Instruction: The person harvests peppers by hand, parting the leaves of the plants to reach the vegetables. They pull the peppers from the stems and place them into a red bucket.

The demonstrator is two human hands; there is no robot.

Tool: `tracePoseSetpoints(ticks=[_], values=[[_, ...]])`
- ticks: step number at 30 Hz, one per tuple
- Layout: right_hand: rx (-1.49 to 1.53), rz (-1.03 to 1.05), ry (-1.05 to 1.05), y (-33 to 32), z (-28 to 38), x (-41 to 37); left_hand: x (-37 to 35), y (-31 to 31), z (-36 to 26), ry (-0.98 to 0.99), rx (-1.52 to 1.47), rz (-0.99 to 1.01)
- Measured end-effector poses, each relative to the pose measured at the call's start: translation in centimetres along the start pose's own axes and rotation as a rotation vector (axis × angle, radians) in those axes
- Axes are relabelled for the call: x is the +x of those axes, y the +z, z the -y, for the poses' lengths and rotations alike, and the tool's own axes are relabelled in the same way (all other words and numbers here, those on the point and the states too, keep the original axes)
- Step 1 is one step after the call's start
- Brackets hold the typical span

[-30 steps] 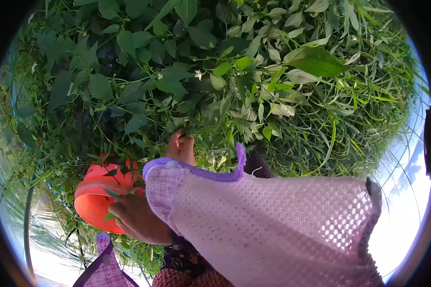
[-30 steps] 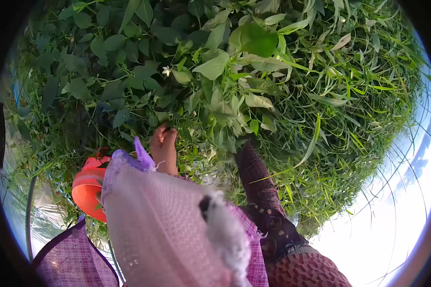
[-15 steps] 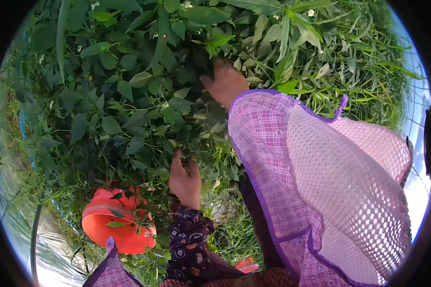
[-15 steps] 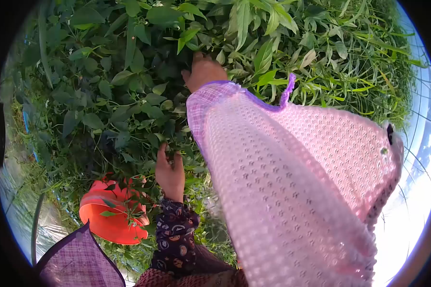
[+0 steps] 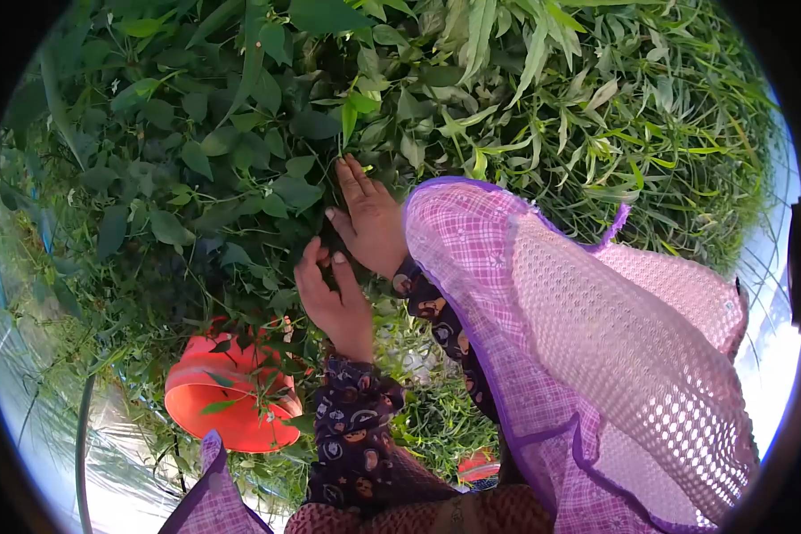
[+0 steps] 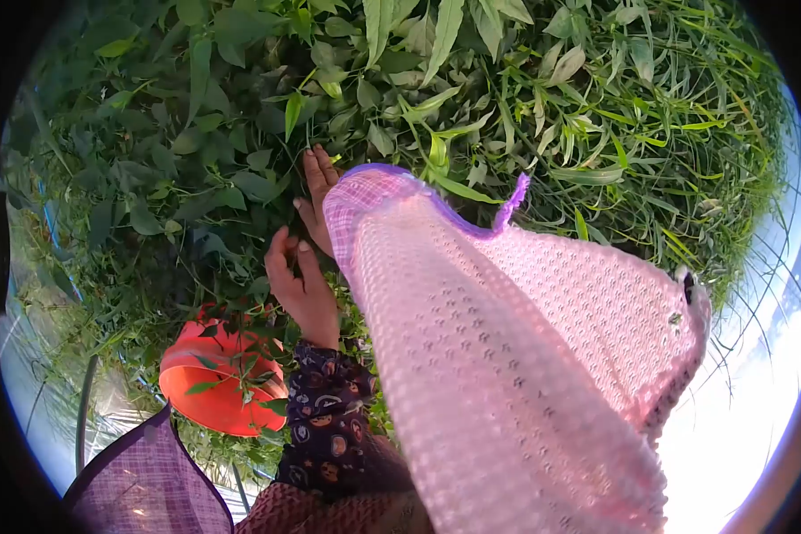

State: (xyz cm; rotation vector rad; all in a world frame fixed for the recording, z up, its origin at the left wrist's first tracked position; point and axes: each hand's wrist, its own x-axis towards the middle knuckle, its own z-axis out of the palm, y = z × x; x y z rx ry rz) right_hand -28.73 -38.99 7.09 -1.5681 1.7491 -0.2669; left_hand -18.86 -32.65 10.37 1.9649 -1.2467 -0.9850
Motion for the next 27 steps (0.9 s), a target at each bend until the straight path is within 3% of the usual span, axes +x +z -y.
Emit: tracePoseSetpoints(ticks=[4,6,8,10,12,15,17,18,20,22,26,27], values=[[0.218,-0.013,0.022,-3.6,-2.0,1.4,0.2,0.2,0.7,0.052,0.204,0.156],[0.273,0.001,0.295,-5.2,-2.9,2.5,0.4,0.2,0.3,0.027,0.188,0.163],[0.194,-0.196,0.301,-7.2,-3.4,2.3,1.0,0.4,-0.3,0.153,0.162,0.006],[0.114,-0.302,0.359,-8.3,-3.3,2.4,1.6,0.6,-0.9,0.134,0.147,-0.024],[0.163,-0.307,0.325,-9.1,-2.2,1.4,2.5,0.3,-1.1,0.125,0.126,-0.072],[0.023,-0.185,0.085,-7.4,-1.5,-4.6,3.2,0.5,-1.8,0.116,0.169,-0.016],[-0.063,-0.092,-0.082,-5.9,-0.8,-7.0,3.3,0.3,-2.6,0.215,0.206,-0.008],[-0.031,-0.154,-0.087,-5.5,1.3,-8.3,2.8,-0.5,-2.6,0.296,0.253,0.035],[0.018,-0.216,-0.145,-5.4,2.7,-7.6,2.3,-0.4,-2.3,0.3,0.267,0.019],[-0.004,-0.014,-0.135,-5.0,1.7,-6.6,1.9,-0.6,-2.6,0.303,0.29,0.035],[0.04,0.062,-0.247,-4.8,0.5,-5.7,0.8,-2.3,-4.4,0.318,0.287,0.104],[0.106,0.074,-0.256,-5.0,0.9,-4.9,0.8,-2.2,-4.8,0.33,0.239,0.042]])
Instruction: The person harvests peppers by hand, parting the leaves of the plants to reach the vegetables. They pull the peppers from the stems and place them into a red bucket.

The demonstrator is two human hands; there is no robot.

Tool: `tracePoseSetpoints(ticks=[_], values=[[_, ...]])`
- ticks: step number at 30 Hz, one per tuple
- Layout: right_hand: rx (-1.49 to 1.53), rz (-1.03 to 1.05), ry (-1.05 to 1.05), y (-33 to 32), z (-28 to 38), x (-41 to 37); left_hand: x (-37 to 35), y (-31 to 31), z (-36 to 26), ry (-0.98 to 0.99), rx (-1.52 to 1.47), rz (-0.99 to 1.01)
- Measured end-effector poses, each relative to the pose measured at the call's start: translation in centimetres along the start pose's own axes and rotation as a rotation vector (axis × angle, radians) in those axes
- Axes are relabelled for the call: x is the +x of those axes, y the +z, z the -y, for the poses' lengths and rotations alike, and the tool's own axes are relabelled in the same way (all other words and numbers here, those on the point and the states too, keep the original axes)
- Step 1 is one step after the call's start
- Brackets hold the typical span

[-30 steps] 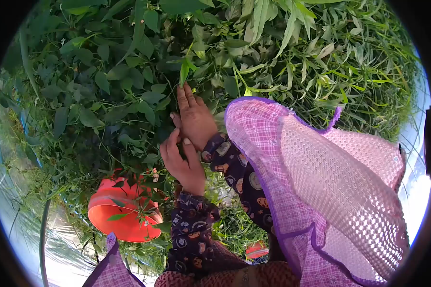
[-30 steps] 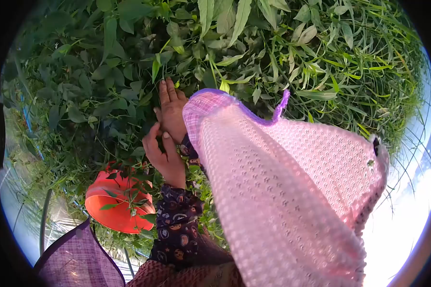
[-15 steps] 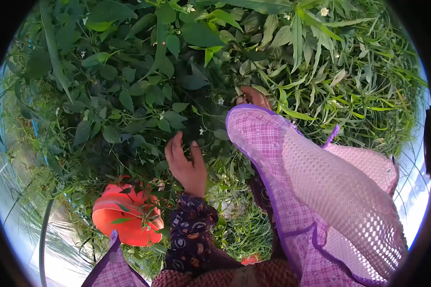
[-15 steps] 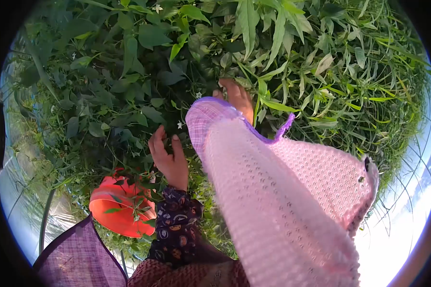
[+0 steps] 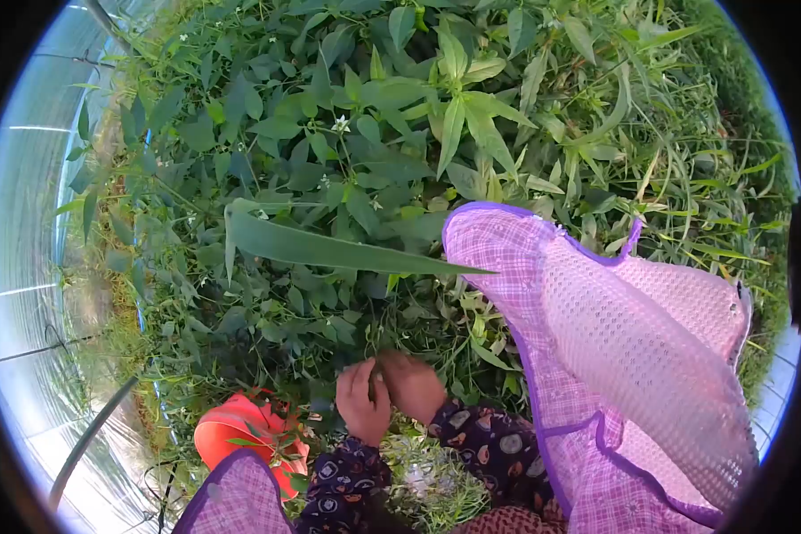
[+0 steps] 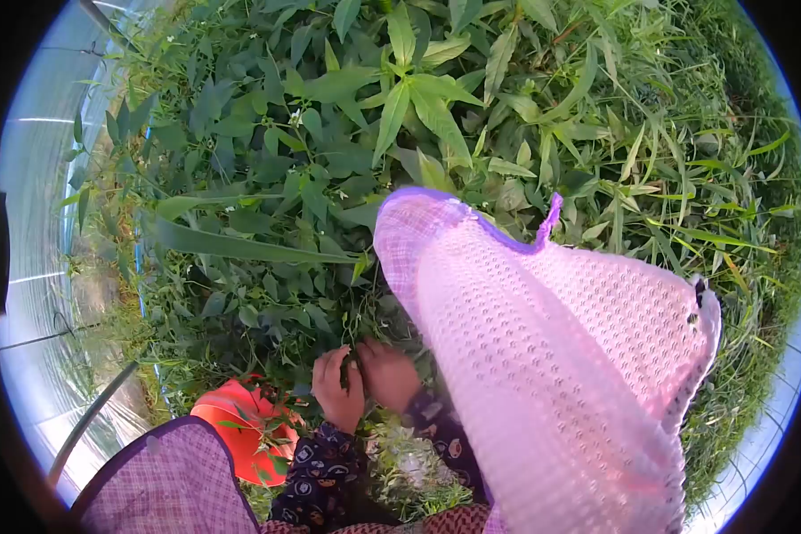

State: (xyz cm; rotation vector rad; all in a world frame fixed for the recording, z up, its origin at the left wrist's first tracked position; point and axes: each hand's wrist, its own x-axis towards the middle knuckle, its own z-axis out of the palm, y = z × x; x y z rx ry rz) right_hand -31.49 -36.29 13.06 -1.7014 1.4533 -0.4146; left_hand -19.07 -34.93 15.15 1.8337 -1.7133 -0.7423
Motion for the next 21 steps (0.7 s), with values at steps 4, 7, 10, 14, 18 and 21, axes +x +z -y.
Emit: tracePoseSetpoints(ticks=[4,7,10,14,18,21], values=[[0.05,0.213,-0.115,-0.2,-1.6,4.1,3.7,1.5,-0.5,0.198,-0.058,-0.123],[-0.044,0.335,-0.119,-3.7,0.6,5.4,4.8,0.7,-0.3,0.419,-0.114,-0.094],[-0.098,0.336,-0.135,-4.7,0.9,5.9,5.6,2.0,0.2,0.266,-0.525,0.026],[-0.346,0.266,-0.213,-6.7,1.8,5.2,6.0,3.6,1.6,0.152,-0.979,0.104],[-0.057,0.092,-0.363,-10.3,0.3,8.0,6.6,4.1,4.2,0.184,-0.449,0.245],[-0.084,-0.472,-0.604,-10.4,-2.5,12.9,5.2,3.8,5.3,0.396,-0.202,0.195]])
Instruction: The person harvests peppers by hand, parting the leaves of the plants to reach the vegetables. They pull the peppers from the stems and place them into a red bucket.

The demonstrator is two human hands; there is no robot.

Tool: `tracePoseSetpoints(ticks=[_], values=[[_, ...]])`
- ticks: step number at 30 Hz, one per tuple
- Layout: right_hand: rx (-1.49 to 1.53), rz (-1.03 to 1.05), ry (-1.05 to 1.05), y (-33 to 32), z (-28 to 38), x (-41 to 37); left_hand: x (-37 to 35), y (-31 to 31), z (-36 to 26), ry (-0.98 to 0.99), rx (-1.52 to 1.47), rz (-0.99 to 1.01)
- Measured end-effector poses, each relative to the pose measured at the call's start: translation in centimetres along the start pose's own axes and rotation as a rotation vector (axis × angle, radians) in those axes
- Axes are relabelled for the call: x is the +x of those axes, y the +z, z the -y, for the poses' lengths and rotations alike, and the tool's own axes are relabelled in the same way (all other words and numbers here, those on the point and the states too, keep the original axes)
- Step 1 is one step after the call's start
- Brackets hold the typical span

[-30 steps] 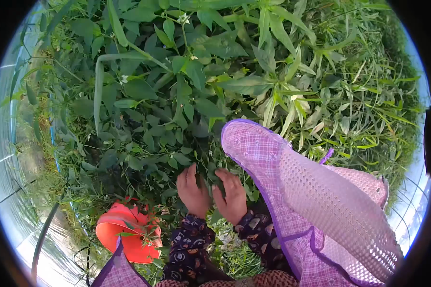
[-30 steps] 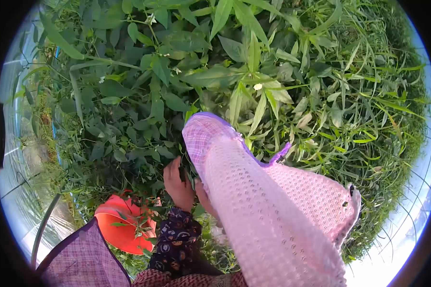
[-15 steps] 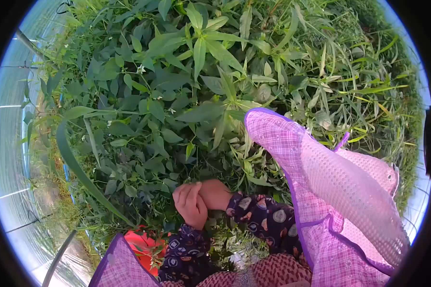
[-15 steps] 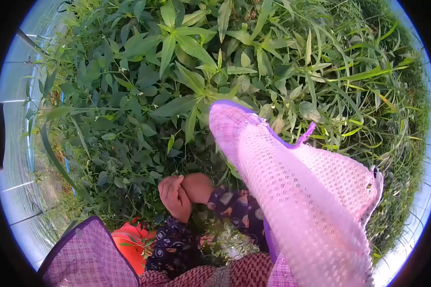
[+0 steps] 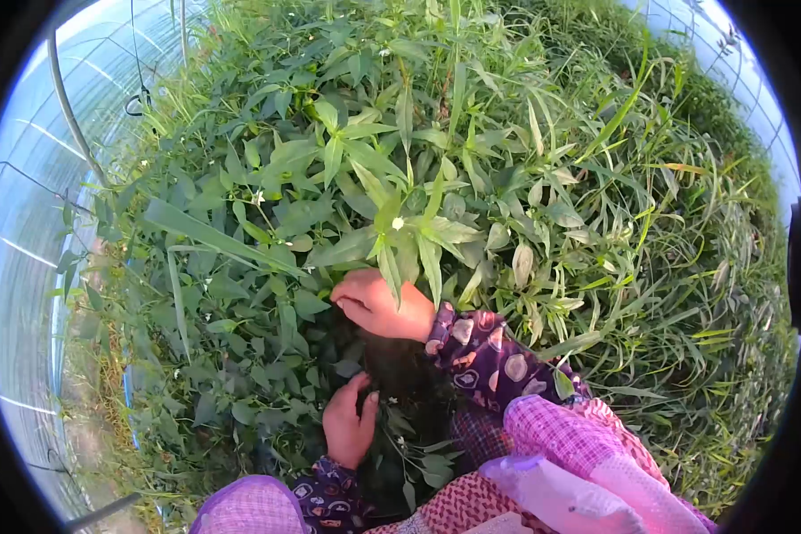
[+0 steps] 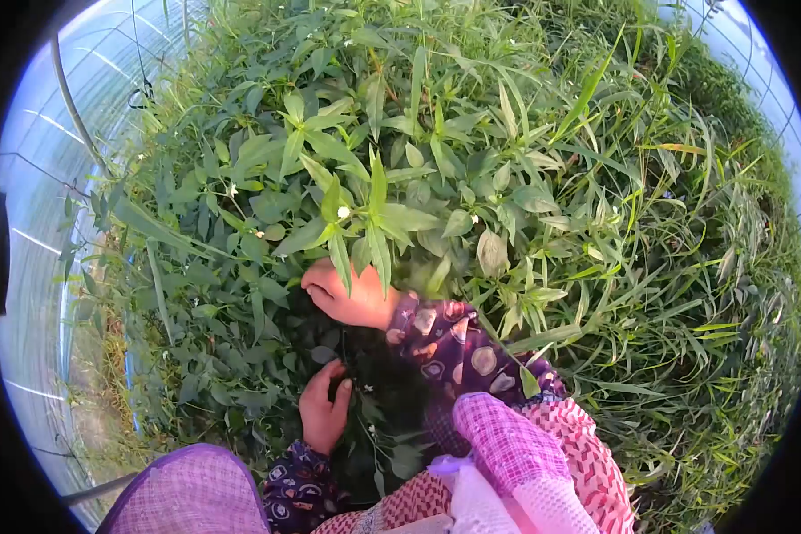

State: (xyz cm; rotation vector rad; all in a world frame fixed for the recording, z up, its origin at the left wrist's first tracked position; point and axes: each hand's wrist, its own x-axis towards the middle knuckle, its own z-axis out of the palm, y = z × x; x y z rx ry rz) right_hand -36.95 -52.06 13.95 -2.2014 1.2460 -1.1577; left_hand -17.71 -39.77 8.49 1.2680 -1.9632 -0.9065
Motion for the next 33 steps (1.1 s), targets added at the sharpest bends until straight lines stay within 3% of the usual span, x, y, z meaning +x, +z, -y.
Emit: tracePoseSetpoints(ticks=[2,4,6,8,10,12,14,15,16,17,18,20,21,24,26,28,33], values=[[-0.493,-0.227,-0.211,0.9,-6.0,3.6,-0.7,-0.1,0.0,-0.013,0.01,-0.009],[0.295,-0.214,0.038,1.3,-10.5,8.3,-1.3,-0.1,-0.9,-0.003,0.115,-0.006],[-0.544,-0.098,-0.12,-2.9,-11.2,12.6,-1.4,0.4,-1.8,-0.021,0.146,-0.003],[-0.628,-0.036,-0.089,-5.3,-15.6,16.8,-1.0,0.9,-1.9,0.073,0.244,-0.011],[-0.874,-0.041,-0.063,-9.6,-18.9,15.6,-0.8,1.4,-2.0,0.067,0.273,0.008],[-1.15,0.105,0.245,-13.9,-23.5,11.9,-0.5,1.6,-2.0,0.059,0.357,0.025],[-1.331,0.487,0.556,-19.3,-27.5,6.7,-0.4,1.8,-1.9,0.03,0.382,0.05],[-1.234,0.432,0.666,-22.0,-29.0,1.5,-0.5,1.9,-1.7,0.039,0.409,0.037],[-1.218,0.236,0.657,-23.1,-32.2,-4.6,-0.4,2.2,-1.4,0.054,0.433,0.023],[-1.236,0.235,0.577,-23.9,-34.0,-10.9,-0.4,2.4,-1.3,0.059,0.444,0.028],[-1.144,0.028,0.605,-22.5,-34.4,-17.5,-0.2,2.6,-1.2,0.051,0.448,0.05],[-1.055,-0.032,0.885,-15.8,-35.1,-27.7,-0.2,3.1,-1.3,0.043,0.487,0.088],[-0.894,-0.084,1.019,-13.0,-34.2,-28.9,-0.2,3.2,-1.2,0.04,0.506,0.1],[-0.788,-0.04,1.134,-11.9,-37.6,-28.5,0.1,3.0,-2.1,0.066,0.573,0.133],[-0.66,-0.057,0.949,-14.9,-39.8,-28.1,1.0,3.0,-3.2,0.037,0.574,0.144],[-0.652,-0.019,0.999,-19.1,-37.2,-23.9,2.1,2.0,-4.8,0.013,0.578,0.231],[-0.552,-0.297,0.826,-22.3,-34.5,-19.7,6.9,2.1,-9.6,0.156,0.637,0.226]])
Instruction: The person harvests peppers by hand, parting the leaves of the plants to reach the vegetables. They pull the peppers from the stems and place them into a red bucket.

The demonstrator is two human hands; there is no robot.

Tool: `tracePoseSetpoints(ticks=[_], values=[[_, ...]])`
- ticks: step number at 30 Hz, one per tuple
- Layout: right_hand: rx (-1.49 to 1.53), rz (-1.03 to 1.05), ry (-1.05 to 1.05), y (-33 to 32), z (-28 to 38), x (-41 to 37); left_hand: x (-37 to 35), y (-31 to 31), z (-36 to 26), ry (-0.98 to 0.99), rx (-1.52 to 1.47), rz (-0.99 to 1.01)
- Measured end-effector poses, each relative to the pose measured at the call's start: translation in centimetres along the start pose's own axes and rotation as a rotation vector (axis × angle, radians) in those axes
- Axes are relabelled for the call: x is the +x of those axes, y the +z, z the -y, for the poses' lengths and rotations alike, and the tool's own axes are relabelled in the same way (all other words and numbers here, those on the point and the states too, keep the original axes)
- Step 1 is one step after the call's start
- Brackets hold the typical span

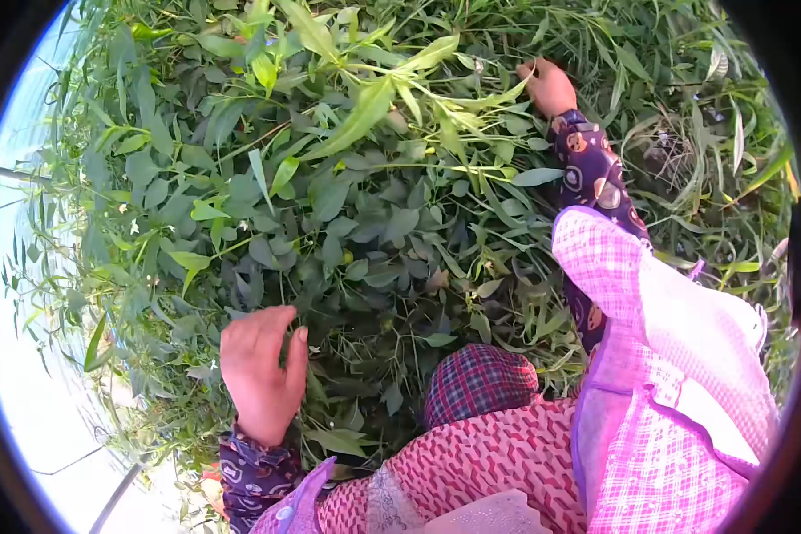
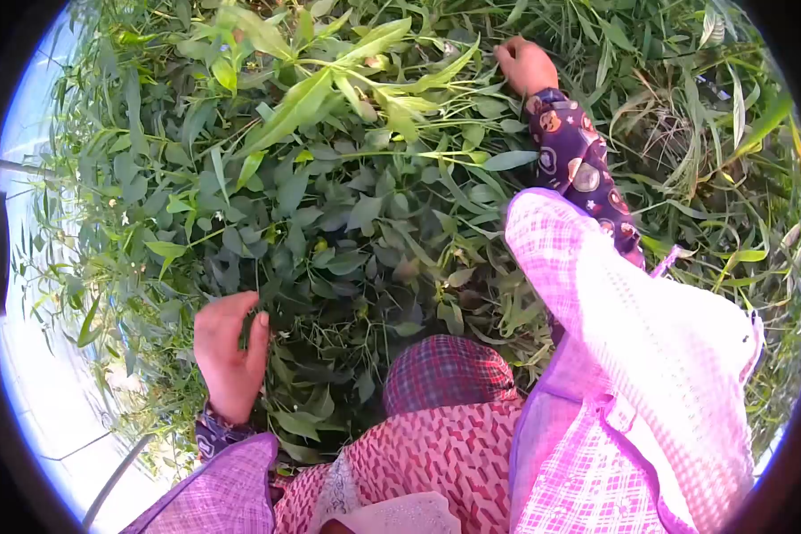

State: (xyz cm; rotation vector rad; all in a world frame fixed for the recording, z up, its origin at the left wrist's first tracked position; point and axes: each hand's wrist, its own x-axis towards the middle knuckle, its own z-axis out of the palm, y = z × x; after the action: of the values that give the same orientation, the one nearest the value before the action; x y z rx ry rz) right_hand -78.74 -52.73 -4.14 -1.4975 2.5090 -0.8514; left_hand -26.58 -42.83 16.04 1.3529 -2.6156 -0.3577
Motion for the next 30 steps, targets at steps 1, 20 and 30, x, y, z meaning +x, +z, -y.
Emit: tracePoseSetpoints(ticks=[1,20,30], values=[[0.014,-0.063,-0.07,-1.6,2.2,0.0,1.4,-0.3,-0.7,0.075,-0.071,-0.056],[0.098,0.682,-0.528,-6.3,15.2,-16.8,-1.3,7.7,5.3,0.449,0.031,0.442],[0.344,0.598,-0.758,1.2,24.5,-21.0,-4.4,9.1,8.3,0.356,-0.046,0.26]])
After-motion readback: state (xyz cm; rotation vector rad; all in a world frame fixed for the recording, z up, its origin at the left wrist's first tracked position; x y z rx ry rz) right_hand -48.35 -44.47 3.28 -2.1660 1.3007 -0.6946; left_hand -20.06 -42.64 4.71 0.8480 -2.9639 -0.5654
